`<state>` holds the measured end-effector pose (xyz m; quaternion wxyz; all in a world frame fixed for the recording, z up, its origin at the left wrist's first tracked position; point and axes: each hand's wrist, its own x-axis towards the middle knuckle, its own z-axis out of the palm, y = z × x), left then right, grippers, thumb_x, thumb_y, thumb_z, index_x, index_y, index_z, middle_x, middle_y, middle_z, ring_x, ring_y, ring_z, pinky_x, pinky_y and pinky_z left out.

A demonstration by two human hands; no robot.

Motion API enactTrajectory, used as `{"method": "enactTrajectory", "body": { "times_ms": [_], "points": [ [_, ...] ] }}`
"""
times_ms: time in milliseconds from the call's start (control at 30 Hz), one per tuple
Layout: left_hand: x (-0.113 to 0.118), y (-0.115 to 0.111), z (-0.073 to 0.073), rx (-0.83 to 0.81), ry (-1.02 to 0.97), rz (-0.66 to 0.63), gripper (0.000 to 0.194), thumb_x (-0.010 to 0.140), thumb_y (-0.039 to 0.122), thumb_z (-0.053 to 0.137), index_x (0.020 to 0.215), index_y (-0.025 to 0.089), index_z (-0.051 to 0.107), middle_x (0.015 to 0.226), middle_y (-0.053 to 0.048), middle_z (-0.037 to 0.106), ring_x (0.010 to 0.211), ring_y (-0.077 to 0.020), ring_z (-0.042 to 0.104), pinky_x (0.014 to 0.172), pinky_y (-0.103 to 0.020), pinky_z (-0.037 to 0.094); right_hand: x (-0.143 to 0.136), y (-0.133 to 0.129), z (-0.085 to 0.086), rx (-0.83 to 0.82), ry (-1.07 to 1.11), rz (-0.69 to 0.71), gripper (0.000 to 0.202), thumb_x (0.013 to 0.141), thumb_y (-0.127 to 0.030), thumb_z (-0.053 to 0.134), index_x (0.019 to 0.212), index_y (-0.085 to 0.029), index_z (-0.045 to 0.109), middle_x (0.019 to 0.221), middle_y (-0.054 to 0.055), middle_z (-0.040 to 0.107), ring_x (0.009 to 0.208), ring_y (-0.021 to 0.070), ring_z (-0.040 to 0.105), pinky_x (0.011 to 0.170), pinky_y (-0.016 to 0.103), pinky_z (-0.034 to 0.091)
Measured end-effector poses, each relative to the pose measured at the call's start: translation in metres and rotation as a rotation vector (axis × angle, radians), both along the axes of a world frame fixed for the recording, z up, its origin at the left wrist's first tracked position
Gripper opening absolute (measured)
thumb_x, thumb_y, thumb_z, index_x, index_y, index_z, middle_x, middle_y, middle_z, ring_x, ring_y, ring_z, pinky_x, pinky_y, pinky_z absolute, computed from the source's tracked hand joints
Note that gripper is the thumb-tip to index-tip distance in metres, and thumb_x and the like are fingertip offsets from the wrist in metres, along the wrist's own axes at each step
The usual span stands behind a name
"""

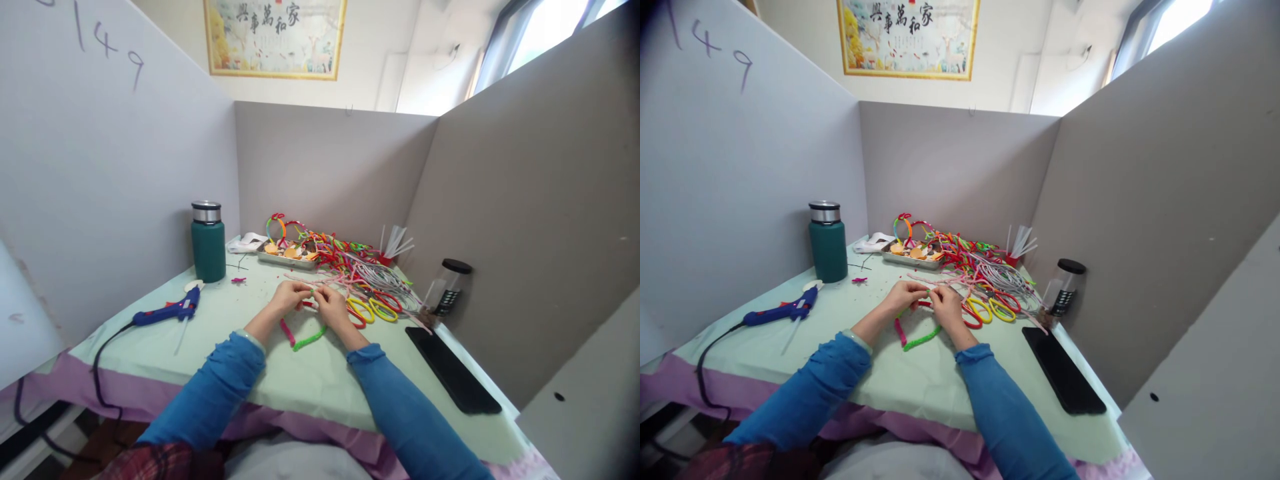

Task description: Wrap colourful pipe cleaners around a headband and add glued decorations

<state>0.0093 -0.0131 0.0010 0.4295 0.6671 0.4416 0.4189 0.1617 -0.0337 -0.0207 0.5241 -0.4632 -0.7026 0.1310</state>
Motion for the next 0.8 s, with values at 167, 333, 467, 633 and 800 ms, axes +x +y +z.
{"method": "enactTrajectory", "body": {
  "times_ms": [167,333,467,633,800],
  "points": [
    [-0.0016,0.0039,-0.0046,0.021,0.017,0.036,0.017,0.070,0.026,0.063,0.076,0.011,0.067,0.044,0.003,0.052,0.038,-0.0077,0.046,0.041,-0.019,0.034,-0.0008,-0.0022,-0.0003,0.000,-0.005,0.009,0.020,0.081,-0.032,0.050,0.071,-0.019,0.061,0.068,0.001,0.062,0.066,0.0153,0.054,0.059,0.024,0.037],
    [-0.0036,0.0078,-0.0097,0.008,0.057,0.018,0.016,0.070,0.027,0.063,0.072,0.011,0.065,0.041,0.003,0.051,0.037,-0.0077,0.045,0.041,-0.019,0.033,-0.0016,-0.0013,-0.0017,-0.023,-0.057,0.002,0.018,0.080,-0.028,0.051,0.070,-0.018,0.061,0.068,0.001,0.062,0.064,0.0148,0.054,0.059,0.024,0.037],
    [-0.0038,0.0071,-0.0095,-0.054,0.019,-0.028,0.021,0.070,0.031,0.065,0.076,0.011,0.065,0.043,0.003,0.053,0.036,-0.0073,0.045,0.041,-0.019,0.033,-0.0013,0.0008,-0.0022,-0.023,-0.092,-0.015,0.017,0.080,-0.025,0.050,0.070,-0.017,0.061,0.068,0.001,0.062,0.065,0.0150,0.054,0.060,0.025,0.038],
    [-0.0043,0.0055,-0.0089,-0.050,0.026,-0.044,0.020,0.070,0.031,0.064,0.069,0.012,0.062,0.046,0.002,0.055,0.035,-0.0065,0.043,0.039,-0.019,0.030,-0.0024,-0.0005,-0.0029,-0.013,-0.129,-0.016,0.017,0.080,-0.024,0.050,0.069,-0.017,0.061,0.067,0.002,0.062,0.066,0.0149,0.054,0.061,0.025,0.038],
    [-0.0060,0.0029,-0.0021,-0.072,0.017,0.006,0.020,0.070,0.031,0.065,0.066,0.012,0.061,0.044,0.002,0.054,0.036,-0.0066,0.044,0.040,-0.019,0.031,-0.0010,0.0009,0.0019,-0.023,-0.073,0.014,0.020,0.080,-0.029,0.049,0.070,-0.018,0.062,0.066,0.001,0.062,0.063,0.0147,0.054,0.058,0.024,0.038]
  ]
}}
